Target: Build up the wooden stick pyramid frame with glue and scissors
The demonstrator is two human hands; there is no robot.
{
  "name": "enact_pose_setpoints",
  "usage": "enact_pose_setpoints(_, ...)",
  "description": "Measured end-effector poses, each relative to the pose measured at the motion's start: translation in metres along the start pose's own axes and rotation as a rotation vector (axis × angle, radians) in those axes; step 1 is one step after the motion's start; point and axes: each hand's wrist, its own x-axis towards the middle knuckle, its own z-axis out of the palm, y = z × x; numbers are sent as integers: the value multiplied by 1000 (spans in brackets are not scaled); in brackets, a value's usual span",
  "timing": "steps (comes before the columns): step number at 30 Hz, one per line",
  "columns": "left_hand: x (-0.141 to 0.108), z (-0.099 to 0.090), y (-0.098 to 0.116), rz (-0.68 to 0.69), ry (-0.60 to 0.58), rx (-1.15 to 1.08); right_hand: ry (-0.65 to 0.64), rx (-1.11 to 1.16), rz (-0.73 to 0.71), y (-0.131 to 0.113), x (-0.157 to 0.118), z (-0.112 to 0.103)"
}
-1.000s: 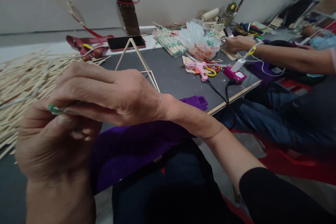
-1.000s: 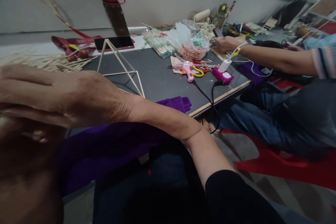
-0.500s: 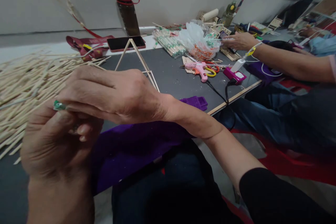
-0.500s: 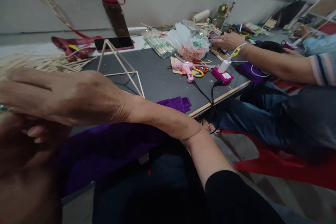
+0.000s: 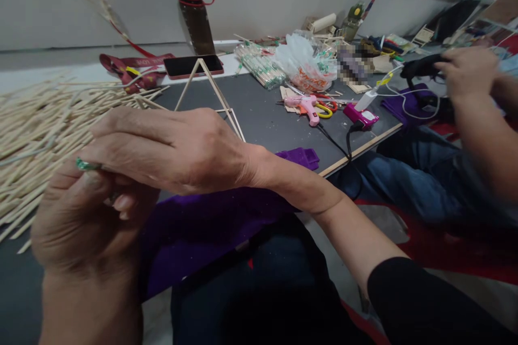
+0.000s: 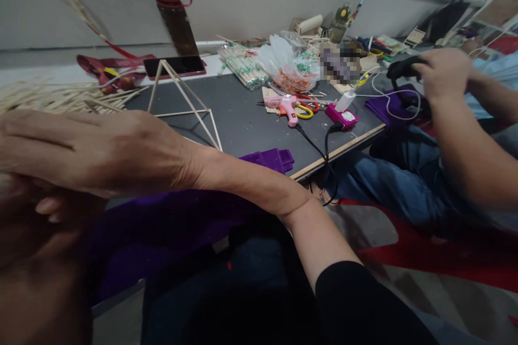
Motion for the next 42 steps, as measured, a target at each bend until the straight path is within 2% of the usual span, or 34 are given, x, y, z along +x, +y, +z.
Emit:
enact_pose_setpoints(2, 2, -2, 0, 62, -125, 123, 45, -3, -9, 1, 0, 4)
enact_pose_setpoints(4, 3, -2, 0, 89, -170, 202, 80, -8, 2, 0, -1, 8)
enact_pose_setpoints(10, -1, 3, 1, 100, -106, 306, 71, 12, 100, -8, -1, 10)
enact_pose_setpoints(13, -4, 4, 1, 100, -122, 338, 124, 105, 167, -10, -1, 8)
enact_pose_setpoints(18, -6, 0, 0, 76, -172, 348, 365, 395, 141, -3, -1, 9)
enact_pose_setpoints(22, -8, -2, -1, 87, -205, 349, 458, 455, 143, -2, 0, 12)
enact_pose_setpoints(27, -9, 4, -2, 95, -179, 359, 393, 549, 183, 1, -2, 9)
enact_pose_setpoints(29, -9, 6, -4, 96, -197, 363, 430, 616, 204, 20, -7, 1)
enact_pose_setpoints(31, -9, 6, -5, 99, -192, 373, 546, 660, 255, 56, -14, -12)
enact_pose_setpoints(32, -9, 6, -6, 99, -188, 381, 571, 672, 361, 80, -19, -21)
enact_pose_setpoints(33, -9, 6, -7, 98, -186, 393, 681, 618, 502, 108, -26, -31)
enact_pose_setpoints(35, -10, 7, -7, 90, -190, 429, 828, 337, 906, 168, -44, -50)
enact_pose_setpoints(37, -12, 9, -8, 90, -197, 465, 905, 184, 1026, 226, -68, -67)
enact_pose_setpoints(39, -16, 9, -8, 79, -161, 514, 979, 28, 1135, 271, -97, -78)
enact_pose_setpoints(42, -24, 8, -8, 51, -71, 632, 992, -147, 1337, 307, -139, -81)
